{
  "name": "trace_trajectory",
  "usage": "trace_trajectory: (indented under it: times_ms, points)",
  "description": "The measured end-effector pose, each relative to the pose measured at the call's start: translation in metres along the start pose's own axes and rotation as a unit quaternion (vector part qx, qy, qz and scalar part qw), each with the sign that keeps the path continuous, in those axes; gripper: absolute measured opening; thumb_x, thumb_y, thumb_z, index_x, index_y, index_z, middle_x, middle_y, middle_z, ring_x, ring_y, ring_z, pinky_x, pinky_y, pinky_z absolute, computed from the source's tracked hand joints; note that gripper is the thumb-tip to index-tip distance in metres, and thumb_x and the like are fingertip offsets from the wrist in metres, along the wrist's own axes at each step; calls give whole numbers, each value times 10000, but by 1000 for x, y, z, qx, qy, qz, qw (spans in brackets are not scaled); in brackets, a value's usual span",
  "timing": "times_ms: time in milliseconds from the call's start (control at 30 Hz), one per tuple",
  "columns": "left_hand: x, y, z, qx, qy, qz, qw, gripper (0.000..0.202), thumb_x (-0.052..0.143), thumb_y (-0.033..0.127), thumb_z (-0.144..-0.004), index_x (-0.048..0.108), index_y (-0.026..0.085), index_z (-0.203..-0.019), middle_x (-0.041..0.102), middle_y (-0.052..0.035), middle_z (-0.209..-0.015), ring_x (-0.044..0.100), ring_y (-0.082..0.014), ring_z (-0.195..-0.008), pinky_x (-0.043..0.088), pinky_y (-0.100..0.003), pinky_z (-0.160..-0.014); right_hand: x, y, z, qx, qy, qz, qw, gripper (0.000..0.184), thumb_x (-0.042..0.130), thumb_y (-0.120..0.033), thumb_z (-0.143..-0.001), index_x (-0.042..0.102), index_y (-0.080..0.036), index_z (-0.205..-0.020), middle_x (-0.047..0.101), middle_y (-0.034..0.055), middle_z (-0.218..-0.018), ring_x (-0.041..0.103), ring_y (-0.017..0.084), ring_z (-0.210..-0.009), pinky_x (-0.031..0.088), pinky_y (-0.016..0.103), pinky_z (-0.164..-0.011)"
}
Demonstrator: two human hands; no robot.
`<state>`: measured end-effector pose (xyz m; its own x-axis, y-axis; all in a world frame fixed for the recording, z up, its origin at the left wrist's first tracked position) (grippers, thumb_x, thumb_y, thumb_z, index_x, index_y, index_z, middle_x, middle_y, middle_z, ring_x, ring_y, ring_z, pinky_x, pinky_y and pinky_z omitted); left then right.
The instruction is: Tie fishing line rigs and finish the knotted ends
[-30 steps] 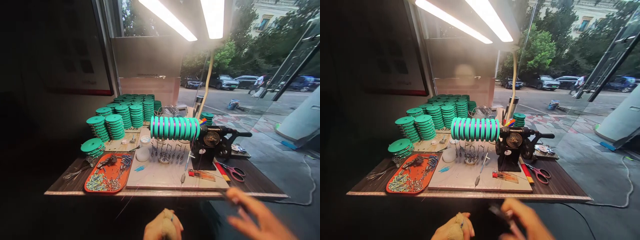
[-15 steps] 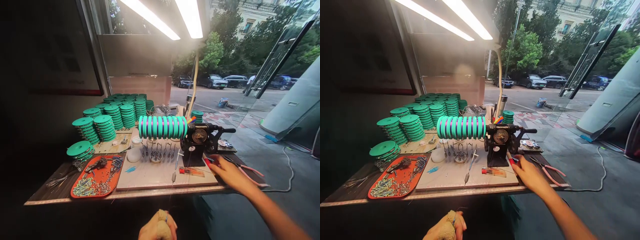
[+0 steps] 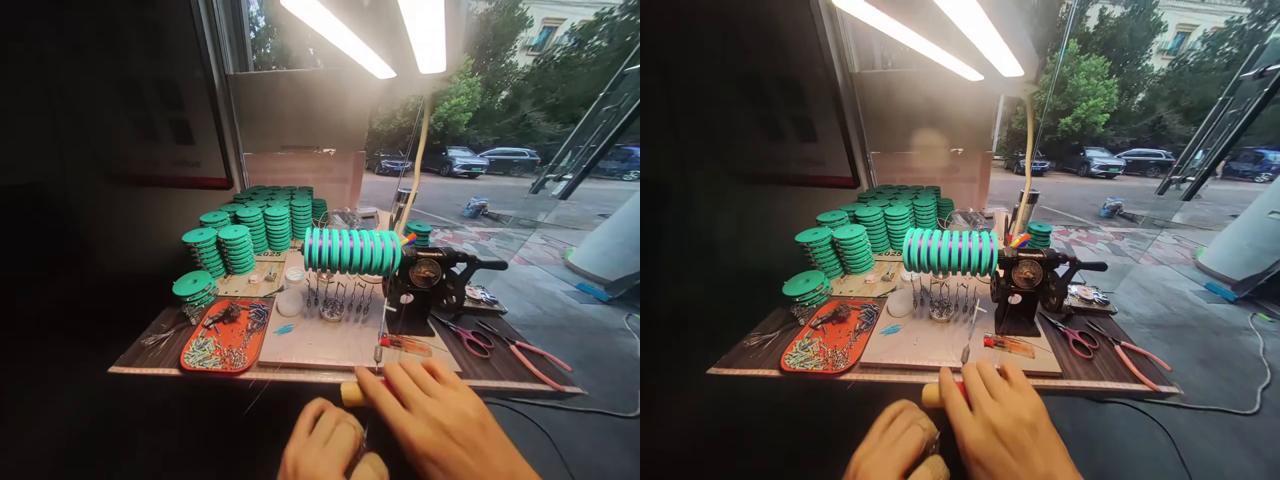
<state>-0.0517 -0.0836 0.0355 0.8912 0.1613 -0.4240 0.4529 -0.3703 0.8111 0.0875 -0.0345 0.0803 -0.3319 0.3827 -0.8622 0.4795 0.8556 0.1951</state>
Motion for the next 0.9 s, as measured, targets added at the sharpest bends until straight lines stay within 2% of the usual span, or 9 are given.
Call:
trace_trajectory:
  times_ms: [100,167,233,300,433,533,633,733,900]
  points:
    - [-29,28,-41,86,-78,-33,993,146,639,110,-599,579,221,-524,450,28,-523,380,-145,-545,308,-306,-664,-5,13,-32,-39,-108,-111,987,132,542,-173,-747,616,-214,-848,637,40,-721,576,221,-640,462,356,-600]
    - [-36,30,-63,57,-177,63,981,161,584,129,-641,516,194,-511,468,15,-571,416,-142,-561,316,-272,-582,-9,31,-38,-22,-171,-291,941,173,477,-208,-828,596,-262,-943,640,19,-881,585,183,-788,459,293,-695]
    - [-36,22,-75,35,-118,193,973,211,520,162,-678,417,189,-496,478,1,-611,432,-138,-572,337,-263,-558,-14,48,-40,60,-138,-435,888,211,435,-275,-862,548,-277,-1039,622,-1,-981,577,161,-878,450,246,-740]
    - [-22,11,-73,60,-77,202,974,158,503,156,-658,405,191,-538,554,-35,-731,480,-170,-686,376,-290,-636,-13,54,-40,122,-115,-488,856,208,397,-301,-876,534,-253,-1025,617,-4,-993,570,152,-906,441,232,-759]
    - [16,-4,-45,113,49,7,992,127,511,54,-635,515,179,-658,574,-75,-838,518,-218,-816,408,-316,-691,4,40,-49,130,-214,-340,907,238,357,-346,-884,545,-211,-829,643,1,-770,586,148,-674,414,235,-586]
    - [35,-8,-31,21,110,-3,994,162,488,32,-598,476,192,-619,547,-40,-760,524,-195,-749,411,-277,-634,18,33,-62,110,-195,-135,965,398,268,-344,-907,569,-204,-688,653,26,-613,596,170,-535,293,246,-457]
    - [43,-10,-27,-83,176,18,981,202,452,38,-579,489,198,-697,558,-43,-786,521,-207,-766,406,-306,-680,30,30,-69,84,-139,-10,987,398,291,-290,-898,588,-194,-651,670,46,-561,621,188,-483,164,264,-414]
    - [46,-8,-29,-117,183,29,976,223,423,37,-557,470,197,-705,559,-54,-802,509,-218,-784,390,-323,-698,40,30,-70,76,-124,8,989,356,331,-275,-883,595,-176,-665,683,60,-569,639,194,-493,118,269,-415]
    - [39,-2,-29,-118,113,53,985,183,441,42,-581,436,202,-670,510,-17,-709,481,-181,-690,380,-284,-644,39,31,-70,100,-110,16,989,388,297,-264,-901,593,-174,-667,691,60,-585,640,187,-498,132,270,-420]
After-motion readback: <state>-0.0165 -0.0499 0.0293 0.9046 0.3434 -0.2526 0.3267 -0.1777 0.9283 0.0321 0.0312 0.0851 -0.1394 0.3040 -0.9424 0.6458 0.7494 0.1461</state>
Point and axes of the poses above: each hand's wrist, its own z-axis away from the middle knuckle, its own x-axis out of the palm, y = z × x, the point moved 3 cm from there along -z, towards the middle knuckle
